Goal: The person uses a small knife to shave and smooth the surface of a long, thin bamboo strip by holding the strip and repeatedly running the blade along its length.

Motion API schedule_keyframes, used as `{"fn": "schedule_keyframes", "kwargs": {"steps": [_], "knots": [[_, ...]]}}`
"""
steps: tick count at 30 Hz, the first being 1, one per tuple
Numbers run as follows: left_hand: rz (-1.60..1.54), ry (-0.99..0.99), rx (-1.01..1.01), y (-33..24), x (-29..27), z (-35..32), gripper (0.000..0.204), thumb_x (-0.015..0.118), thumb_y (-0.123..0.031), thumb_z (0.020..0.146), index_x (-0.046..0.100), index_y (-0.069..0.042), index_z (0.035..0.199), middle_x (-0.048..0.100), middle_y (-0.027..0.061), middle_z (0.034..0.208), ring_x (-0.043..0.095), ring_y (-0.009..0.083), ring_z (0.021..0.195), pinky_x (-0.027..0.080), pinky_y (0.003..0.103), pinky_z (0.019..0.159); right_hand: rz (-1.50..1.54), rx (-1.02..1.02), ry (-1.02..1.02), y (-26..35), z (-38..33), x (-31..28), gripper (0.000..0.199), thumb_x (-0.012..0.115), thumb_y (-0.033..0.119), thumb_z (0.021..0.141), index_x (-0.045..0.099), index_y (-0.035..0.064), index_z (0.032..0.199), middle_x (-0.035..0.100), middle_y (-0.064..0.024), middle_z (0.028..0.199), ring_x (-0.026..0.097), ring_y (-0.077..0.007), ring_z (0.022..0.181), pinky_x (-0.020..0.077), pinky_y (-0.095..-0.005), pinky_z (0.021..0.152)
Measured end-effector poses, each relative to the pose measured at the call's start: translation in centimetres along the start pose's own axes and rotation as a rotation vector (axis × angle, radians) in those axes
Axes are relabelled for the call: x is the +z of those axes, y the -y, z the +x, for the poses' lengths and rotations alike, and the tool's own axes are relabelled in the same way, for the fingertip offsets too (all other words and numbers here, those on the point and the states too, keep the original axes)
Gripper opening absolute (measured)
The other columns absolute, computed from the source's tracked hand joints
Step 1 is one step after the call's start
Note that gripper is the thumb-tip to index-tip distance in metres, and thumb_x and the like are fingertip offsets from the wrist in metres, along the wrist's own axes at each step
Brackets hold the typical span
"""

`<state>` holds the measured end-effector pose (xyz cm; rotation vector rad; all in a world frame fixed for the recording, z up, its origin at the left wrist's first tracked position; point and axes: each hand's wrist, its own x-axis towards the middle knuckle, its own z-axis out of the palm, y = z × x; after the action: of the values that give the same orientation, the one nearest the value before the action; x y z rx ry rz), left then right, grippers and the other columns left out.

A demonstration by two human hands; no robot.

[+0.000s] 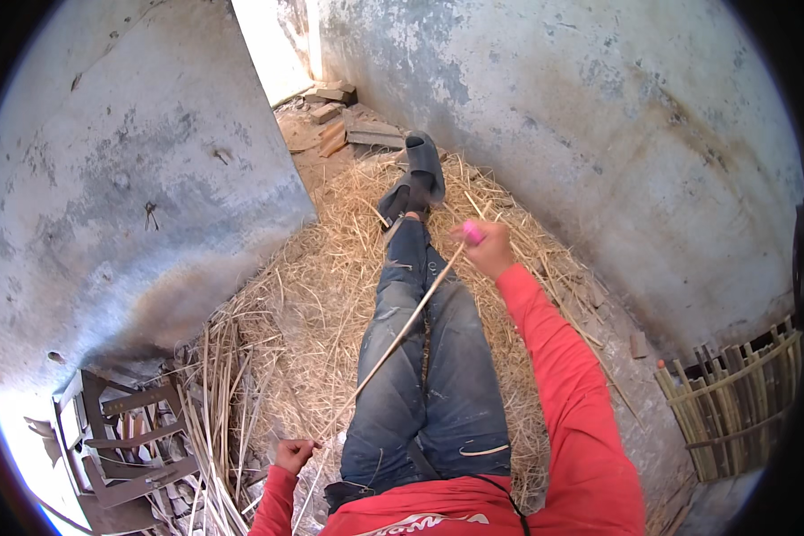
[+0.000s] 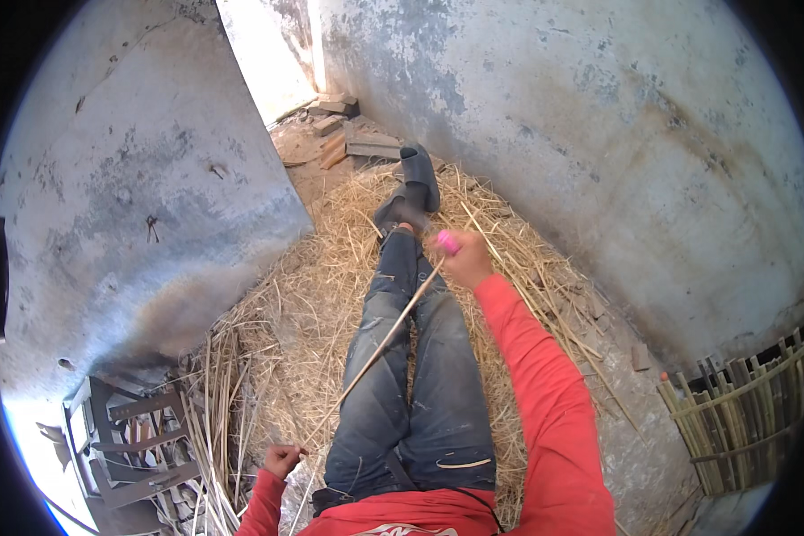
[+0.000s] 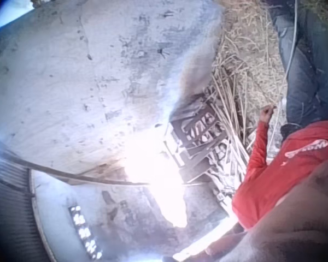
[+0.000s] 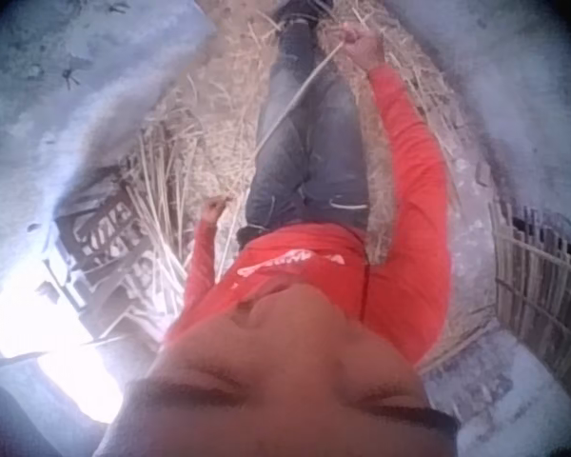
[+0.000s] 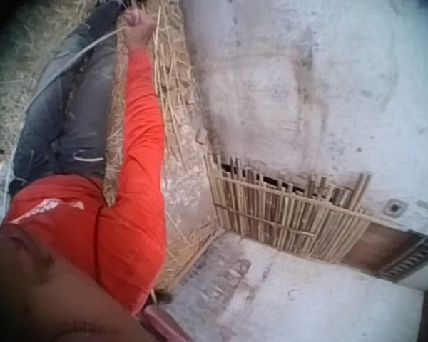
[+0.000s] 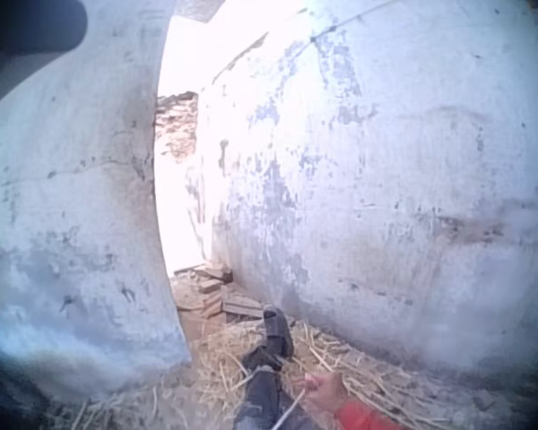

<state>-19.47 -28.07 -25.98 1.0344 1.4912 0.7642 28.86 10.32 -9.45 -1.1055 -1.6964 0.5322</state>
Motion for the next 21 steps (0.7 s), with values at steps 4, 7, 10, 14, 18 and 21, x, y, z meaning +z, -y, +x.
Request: {"fn": "schedule_keyframes", "kwargs": {"steps": [4, 7, 10, 14, 18, 21], "knots": [[-0.037, -0.051, -0.062, 4.1, -2.6, -1.9, 0.031, 0.069, -0.026, 0.099, 0.078, 0.003, 0.09, 0.054, -0.0024, 0.057, 0.042, 0.0056, 0.048, 0.03, 0.026, 0.045, 0.135, 0.25, -0.46, -2.9, 4.5, -4.1, 0.005, 0.074, -0.002, 0.085, 0.077, -0.0017, 0.088, 0.078, -0.0108, 0.09, 0.073, -0.0169, 0.077, 0.0595, -0.0315, 0.074], [-0.153, 0.02, -0.197, 5.3, -4.0, -3.0, 0.032, 0.069, -0.026, 0.098, 0.077, 0.004, 0.09, 0.052, -0.002, 0.056, 0.04, 0.0055, 0.047, 0.028, 0.025, 0.045, 0.086, 0.276, -0.756, -8.1, 6.3, -11.2, 0.003, 0.077, 0.001, 0.084, 0.076, -0.0008, 0.086, 0.078, -0.01, 0.086, 0.071, -0.0141, 0.073, 0.0576, -0.0301, 0.069], [-0.244, 0.023, -0.291, 7.1, -4.4, -3.2, 0.03, 0.067, -0.022, 0.099, 0.076, 0.005, 0.091, 0.05, -0.0009, 0.054, 0.037, 0.0067, 0.043, 0.024, 0.026, 0.043, -0.021, 0.196, -1.033, -10.8, 7.1, -19.3, 0.006, 0.078, 0.003, 0.083, 0.075, -0.0013, 0.086, 0.077, -0.0088, 0.081, 0.068, -0.0108, 0.069, 0.0539, -0.0292, 0.064], [-0.358, 0.003, -0.363, 8.5, -5.2, -5.6, 0.027, 0.065, -0.018, 0.098, 0.075, 0.006, 0.092, 0.048, 0.0002, 0.053, 0.036, 0.0074, 0.04, 0.022, 0.027, 0.041, -0.336, 0.186, -1.003, -5.9, 6.5, -20.4, 0.017, 0.079, 0.011, 0.086, 0.073, -0.004, 0.091, 0.076, -0.0091, 0.083, 0.067, -0.0138, 0.07, 0.0535, -0.0339, 0.068], [-0.283, 0.061, -0.267, 2.4, -2.0, -2.0, 0.032, 0.063, -0.023, 0.101, 0.075, 0.005, 0.091, 0.048, -0.0012, 0.054, 0.036, 0.0069, 0.042, 0.024, 0.027, 0.042, -0.777, 0.156, -0.65, -2.6, 3.7, -18.3, 0.036, 0.075, 0.03, 0.092, 0.069, -0.0048, 0.098, 0.071, -0.0202, 0.093, 0.067, -0.0323, 0.085, 0.052, -0.043, 0.08], [-0.04, 0.033, -0.142, -0.8, 0.5, 1.7, 0.04, 0.062, -0.033, 0.103, 0.077, 0.003, 0.093, 0.055, -0.0016, 0.058, 0.048, 0.0073, 0.05, 0.035, 0.026, 0.048, -0.516, -0.068, -0.536, -1.2, 0.7, -11.6, 0.043, 0.063, 0.039, 0.1, 0.066, -0.0042, 0.094, 0.066, -0.0287, 0.097, 0.063, -0.0432, 0.088, 0.0502, -0.0456, 0.082]]}}
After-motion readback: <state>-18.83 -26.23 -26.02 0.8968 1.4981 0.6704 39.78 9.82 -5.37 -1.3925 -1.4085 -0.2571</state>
